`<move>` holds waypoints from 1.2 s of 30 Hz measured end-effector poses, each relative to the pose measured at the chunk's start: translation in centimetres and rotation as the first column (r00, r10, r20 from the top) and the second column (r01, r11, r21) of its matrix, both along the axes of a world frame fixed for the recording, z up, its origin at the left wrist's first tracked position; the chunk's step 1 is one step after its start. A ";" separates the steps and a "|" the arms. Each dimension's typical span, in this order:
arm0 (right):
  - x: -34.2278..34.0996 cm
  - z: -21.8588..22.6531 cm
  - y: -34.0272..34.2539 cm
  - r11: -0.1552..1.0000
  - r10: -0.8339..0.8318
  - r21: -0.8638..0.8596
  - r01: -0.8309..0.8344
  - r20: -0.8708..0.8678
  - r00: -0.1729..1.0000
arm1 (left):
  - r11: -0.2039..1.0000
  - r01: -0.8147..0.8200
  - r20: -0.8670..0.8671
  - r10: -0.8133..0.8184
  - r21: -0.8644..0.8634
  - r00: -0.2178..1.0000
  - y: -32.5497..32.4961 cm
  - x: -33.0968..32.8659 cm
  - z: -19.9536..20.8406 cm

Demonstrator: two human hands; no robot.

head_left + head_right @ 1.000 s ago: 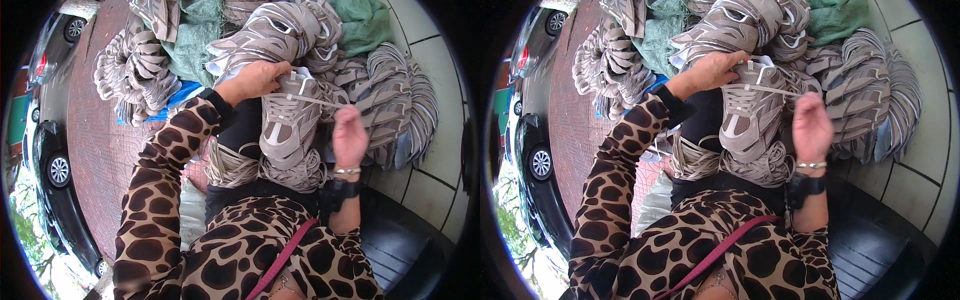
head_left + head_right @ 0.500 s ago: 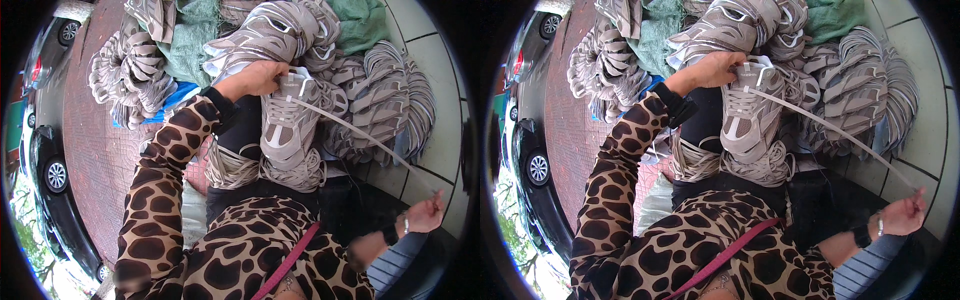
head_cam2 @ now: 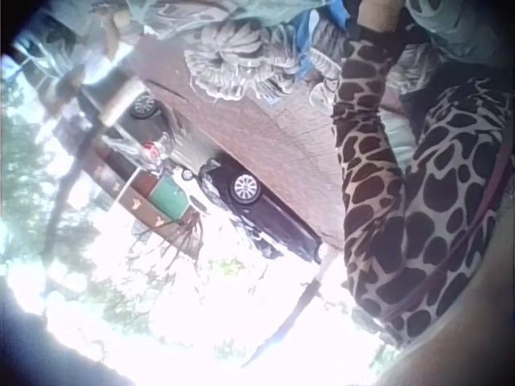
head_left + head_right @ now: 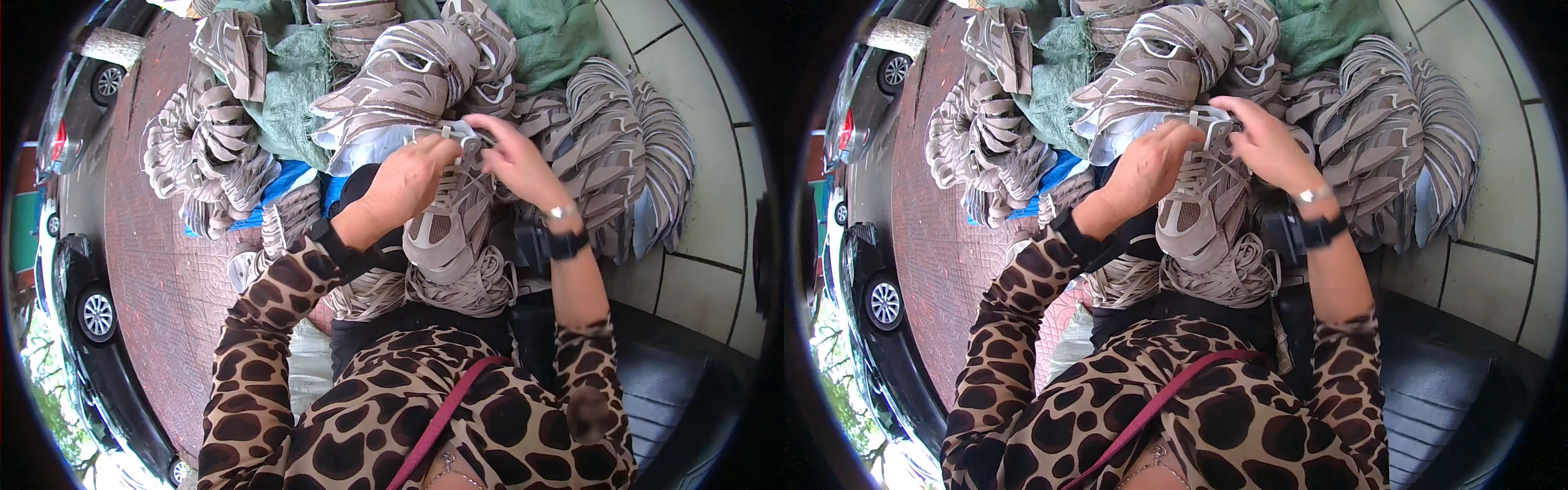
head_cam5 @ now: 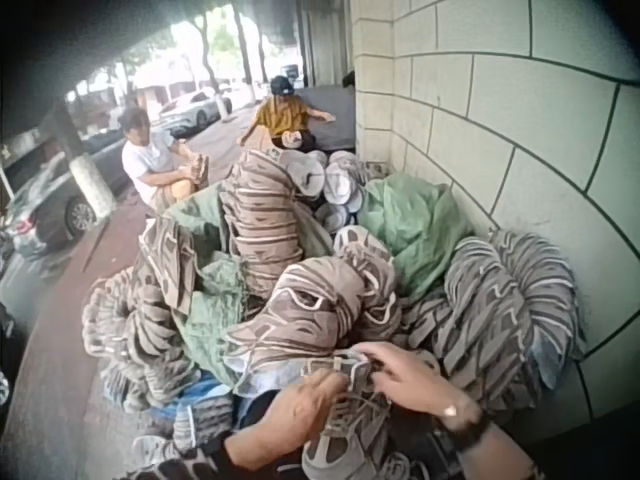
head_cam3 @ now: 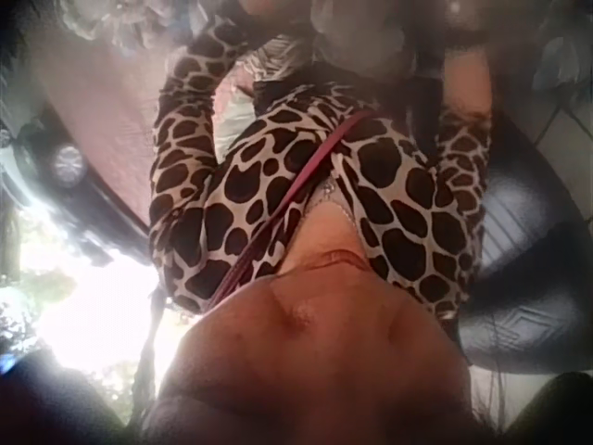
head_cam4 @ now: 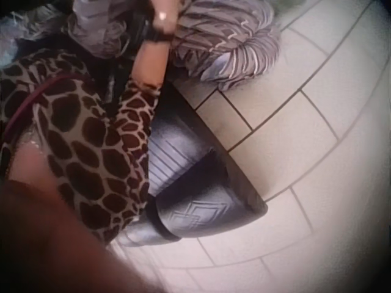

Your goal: The person repeatedly threads and ties shoelaces on a single beige sneaker held on their lap. They pull the laces through eyelets, adjust tension, and tie knots, then repeat the process on the same shoe multiple times.

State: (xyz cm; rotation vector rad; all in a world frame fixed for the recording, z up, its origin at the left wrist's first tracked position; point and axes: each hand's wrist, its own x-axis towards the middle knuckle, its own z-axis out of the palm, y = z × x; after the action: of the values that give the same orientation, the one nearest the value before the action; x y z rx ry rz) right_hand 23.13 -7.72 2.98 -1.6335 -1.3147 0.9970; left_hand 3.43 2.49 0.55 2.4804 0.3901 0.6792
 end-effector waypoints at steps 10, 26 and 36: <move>0.6 -6.2 -2.0 0.961 0.061 0.275 -0.023 -0.129 0.990 | 0.982 -0.075 -0.190 0.041 -0.175 0.981 1.0 1.5 -2.1; -1.3 -6.3 -2.6 0.932 -0.046 0.341 0.128 -0.238 0.970 | 0.647 -0.180 -0.292 -0.069 -0.741 0.954 2.0 4.6 -2.7; -0.8 -6.8 -2.5 0.950 -0.039 0.285 0.131 -0.306 0.951 | -0.041 0.387 0.313 0.512 -0.921 0.800 2.7 -4.0 2.4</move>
State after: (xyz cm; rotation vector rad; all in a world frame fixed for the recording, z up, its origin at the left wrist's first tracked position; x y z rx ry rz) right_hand 22.36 -10.27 -3.84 -1.2435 -1.1187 0.8977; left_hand -0.54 5.20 2.92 0.6088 0.4908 0.7390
